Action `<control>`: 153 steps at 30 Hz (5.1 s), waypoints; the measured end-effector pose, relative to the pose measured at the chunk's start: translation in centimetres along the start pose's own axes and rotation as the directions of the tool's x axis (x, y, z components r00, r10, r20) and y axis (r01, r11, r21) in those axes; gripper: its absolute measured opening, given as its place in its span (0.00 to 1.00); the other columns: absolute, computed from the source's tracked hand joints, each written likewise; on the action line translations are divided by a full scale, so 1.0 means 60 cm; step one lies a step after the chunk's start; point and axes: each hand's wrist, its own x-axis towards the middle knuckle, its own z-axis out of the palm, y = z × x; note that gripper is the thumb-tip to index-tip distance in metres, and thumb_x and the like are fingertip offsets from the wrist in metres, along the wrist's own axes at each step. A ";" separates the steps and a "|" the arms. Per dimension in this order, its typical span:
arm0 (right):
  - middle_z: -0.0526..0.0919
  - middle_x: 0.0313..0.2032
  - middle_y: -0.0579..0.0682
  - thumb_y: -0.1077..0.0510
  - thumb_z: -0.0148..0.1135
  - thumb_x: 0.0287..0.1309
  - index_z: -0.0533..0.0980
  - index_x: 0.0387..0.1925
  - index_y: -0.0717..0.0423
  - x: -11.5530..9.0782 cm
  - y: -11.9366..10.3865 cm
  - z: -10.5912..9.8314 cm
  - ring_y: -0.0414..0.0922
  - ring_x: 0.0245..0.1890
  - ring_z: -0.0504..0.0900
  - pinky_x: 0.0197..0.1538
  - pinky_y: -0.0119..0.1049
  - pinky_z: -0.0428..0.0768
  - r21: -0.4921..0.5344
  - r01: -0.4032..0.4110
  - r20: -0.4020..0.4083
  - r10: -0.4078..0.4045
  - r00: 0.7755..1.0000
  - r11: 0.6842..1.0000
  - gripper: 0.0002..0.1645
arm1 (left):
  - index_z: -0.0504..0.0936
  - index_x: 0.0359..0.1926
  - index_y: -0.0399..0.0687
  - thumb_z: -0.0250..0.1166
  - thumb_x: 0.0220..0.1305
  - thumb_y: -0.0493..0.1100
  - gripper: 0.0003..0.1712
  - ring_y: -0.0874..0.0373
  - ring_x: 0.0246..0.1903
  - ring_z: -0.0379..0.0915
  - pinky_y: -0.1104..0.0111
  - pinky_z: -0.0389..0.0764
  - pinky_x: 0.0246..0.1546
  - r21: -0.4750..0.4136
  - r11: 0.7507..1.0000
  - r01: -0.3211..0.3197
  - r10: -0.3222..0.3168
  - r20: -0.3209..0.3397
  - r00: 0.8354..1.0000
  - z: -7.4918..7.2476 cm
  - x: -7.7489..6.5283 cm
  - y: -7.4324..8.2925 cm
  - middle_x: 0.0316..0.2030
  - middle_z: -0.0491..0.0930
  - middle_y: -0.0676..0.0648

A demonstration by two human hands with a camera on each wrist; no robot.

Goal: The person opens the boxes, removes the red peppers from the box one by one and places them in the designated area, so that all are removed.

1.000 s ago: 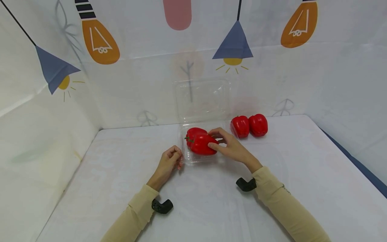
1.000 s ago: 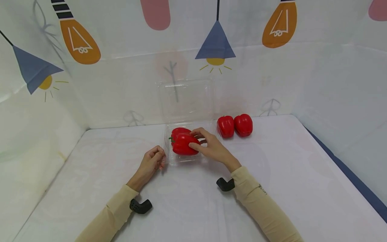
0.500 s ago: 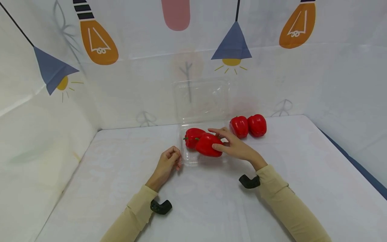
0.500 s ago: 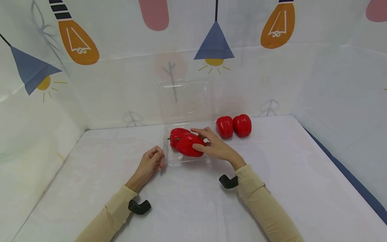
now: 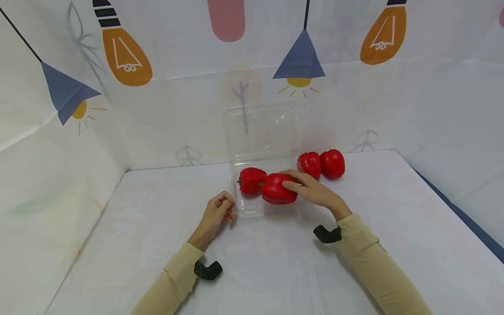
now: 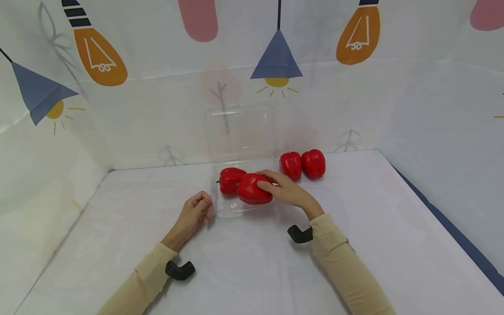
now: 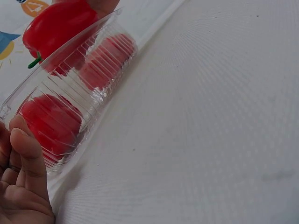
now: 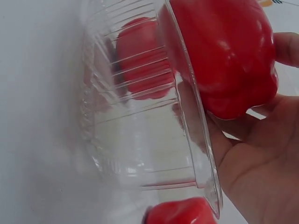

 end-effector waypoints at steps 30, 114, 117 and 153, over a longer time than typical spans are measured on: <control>0.67 0.61 0.49 0.45 0.60 0.58 0.62 0.63 0.35 -0.022 0.008 -0.048 0.55 0.64 0.61 0.54 0.50 0.78 -0.025 0.001 0.043 0.000 0.999 1.000 0.32 | 0.69 0.30 0.44 0.51 0.69 0.35 0.08 0.64 0.15 0.69 0.75 0.71 0.16 0.004 1.000 0.027 -0.027 -0.008 1.000 0.000 0.000 0.001 0.18 0.71 0.53; 0.68 0.58 0.62 0.44 0.60 0.58 0.60 0.64 0.54 -0.090 0.053 -0.149 0.62 0.58 0.68 0.50 0.52 0.80 -0.179 -0.223 -0.044 0.219 0.975 0.958 0.37 | 0.68 0.27 0.46 0.47 0.65 0.34 0.09 0.63 0.14 0.66 0.75 0.68 0.12 -0.023 0.998 0.051 -0.053 -0.063 0.997 0.002 -0.002 0.005 0.18 0.68 0.52; 0.68 0.58 0.62 0.43 0.59 0.58 0.60 0.64 0.55 -0.089 0.057 -0.149 0.62 0.58 0.68 0.51 0.52 0.79 -0.190 -0.233 -0.035 0.231 0.972 0.954 0.37 | 0.68 0.28 0.46 0.47 0.66 0.35 0.09 0.63 0.15 0.67 0.75 0.69 0.12 -0.014 0.998 0.059 -0.060 -0.059 0.996 0.001 -0.002 0.005 0.19 0.68 0.52; 0.64 0.61 0.63 0.42 0.62 0.55 0.59 0.64 0.56 -0.080 0.079 -0.142 0.62 0.61 0.63 0.52 0.53 0.78 -0.197 -0.283 -0.024 0.284 0.959 0.939 0.41 | 0.65 0.41 0.47 0.50 0.70 0.42 0.04 0.63 0.17 0.70 0.76 0.71 0.15 -0.129 0.988 0.081 -0.078 0.026 0.997 -0.009 -0.001 0.010 0.23 0.70 0.52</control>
